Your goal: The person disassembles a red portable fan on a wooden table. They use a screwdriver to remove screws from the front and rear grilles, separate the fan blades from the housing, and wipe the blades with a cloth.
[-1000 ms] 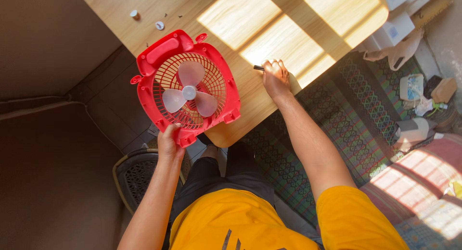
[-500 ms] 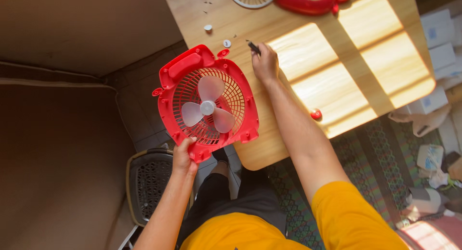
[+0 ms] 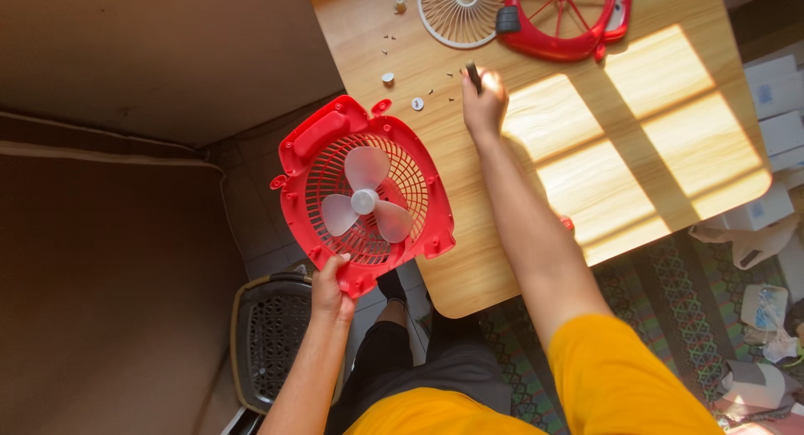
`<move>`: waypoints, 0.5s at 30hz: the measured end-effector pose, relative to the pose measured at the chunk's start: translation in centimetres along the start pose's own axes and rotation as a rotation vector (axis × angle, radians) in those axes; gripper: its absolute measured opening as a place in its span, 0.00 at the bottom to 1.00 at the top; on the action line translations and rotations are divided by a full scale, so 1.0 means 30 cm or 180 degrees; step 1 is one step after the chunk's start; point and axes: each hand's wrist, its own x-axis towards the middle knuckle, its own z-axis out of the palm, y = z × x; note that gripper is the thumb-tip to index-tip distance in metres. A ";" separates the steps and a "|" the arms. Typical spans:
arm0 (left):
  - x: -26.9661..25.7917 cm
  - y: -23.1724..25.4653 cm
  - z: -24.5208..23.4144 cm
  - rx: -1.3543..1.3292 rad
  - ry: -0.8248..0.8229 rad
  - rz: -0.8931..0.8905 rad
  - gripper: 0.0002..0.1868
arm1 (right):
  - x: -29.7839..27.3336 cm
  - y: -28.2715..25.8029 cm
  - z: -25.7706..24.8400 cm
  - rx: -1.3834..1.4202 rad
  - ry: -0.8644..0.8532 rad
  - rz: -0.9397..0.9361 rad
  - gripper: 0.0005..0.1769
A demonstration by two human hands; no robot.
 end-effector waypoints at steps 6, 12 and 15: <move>-0.019 -0.028 0.020 0.0439 -0.0371 0.0217 0.25 | -0.518 -0.089 -0.394 0.1277 -0.0251 0.1683 0.16; -0.049 -0.032 0.055 0.0823 -0.0933 0.0275 0.21 | -0.701 -0.314 -0.734 0.2476 -0.0490 0.2028 0.17; -0.091 -0.035 0.097 0.0913 -0.1186 0.0118 0.22 | -0.725 -0.433 -0.821 0.2645 -0.0369 0.1837 0.21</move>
